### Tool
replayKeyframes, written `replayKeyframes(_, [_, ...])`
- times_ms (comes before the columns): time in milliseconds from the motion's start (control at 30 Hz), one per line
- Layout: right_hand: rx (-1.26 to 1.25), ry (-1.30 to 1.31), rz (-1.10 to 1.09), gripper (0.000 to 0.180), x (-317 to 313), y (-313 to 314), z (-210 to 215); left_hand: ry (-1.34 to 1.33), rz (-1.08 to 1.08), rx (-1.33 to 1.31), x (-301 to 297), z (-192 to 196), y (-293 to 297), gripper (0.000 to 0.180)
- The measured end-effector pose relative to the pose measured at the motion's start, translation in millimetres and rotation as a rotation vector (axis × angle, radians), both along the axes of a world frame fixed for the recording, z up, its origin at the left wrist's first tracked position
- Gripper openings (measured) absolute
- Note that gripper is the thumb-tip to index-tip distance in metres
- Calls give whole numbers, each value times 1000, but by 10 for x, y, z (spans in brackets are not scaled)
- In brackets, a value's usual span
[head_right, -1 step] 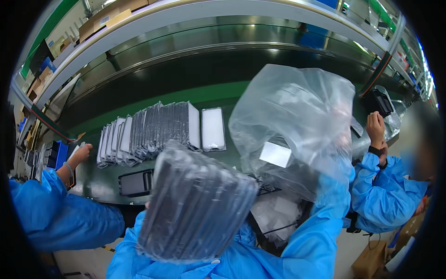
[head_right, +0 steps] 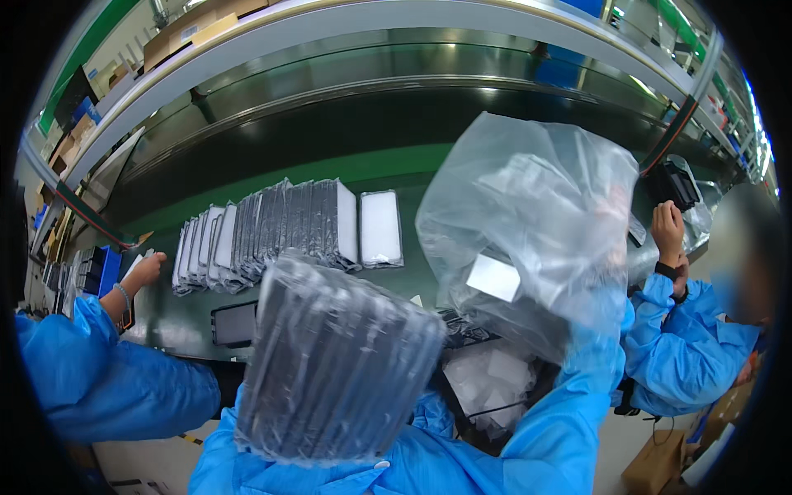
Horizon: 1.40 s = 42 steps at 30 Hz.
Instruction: Removing phone cases from protective film and checking them on an assembly line.
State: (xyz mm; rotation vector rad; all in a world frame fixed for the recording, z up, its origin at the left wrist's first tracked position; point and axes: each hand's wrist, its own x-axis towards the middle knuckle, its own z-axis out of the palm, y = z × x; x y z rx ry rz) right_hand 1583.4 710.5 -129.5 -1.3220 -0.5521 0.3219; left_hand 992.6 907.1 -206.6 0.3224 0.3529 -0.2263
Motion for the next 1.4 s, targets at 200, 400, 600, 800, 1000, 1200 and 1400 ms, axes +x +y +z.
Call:
replayKeyframes(200, [-666, -123, -205, 17, -295, -442, 728, 56, 207, 54, -250, -144, -104, 74])
replayKeyframes(400, [-745, -1445, -389, 30, -1091, 247, 1107, 46, 296, 114, -258, 59, -111, 75])
replayKeyframes(600, [-683, -1446, 631, 11, -1972, 1295, 341, 36, 332, 164, -253, 154, -92, 76])
replayKeyframes(800, [-986, -1193, 327, 64, -2489, 2001, -213, 42, 351, 192, -292, 226, -67, 78])
replayKeyframes(1000, [-1018, -1235, 424, 99, -2817, 2279, -303, 54, 382, 197, -312, 262, -10, 79])
replayKeyframes(1200, [-979, -1487, 352, 83, -2915, 2485, -639, 50, 416, 209, -350, 305, -10, 80])
replayKeyframes(1400, [-821, -1332, 214, 44, -2939, 2403, -589, 37, 457, 245, -372, 412, -29, 81])
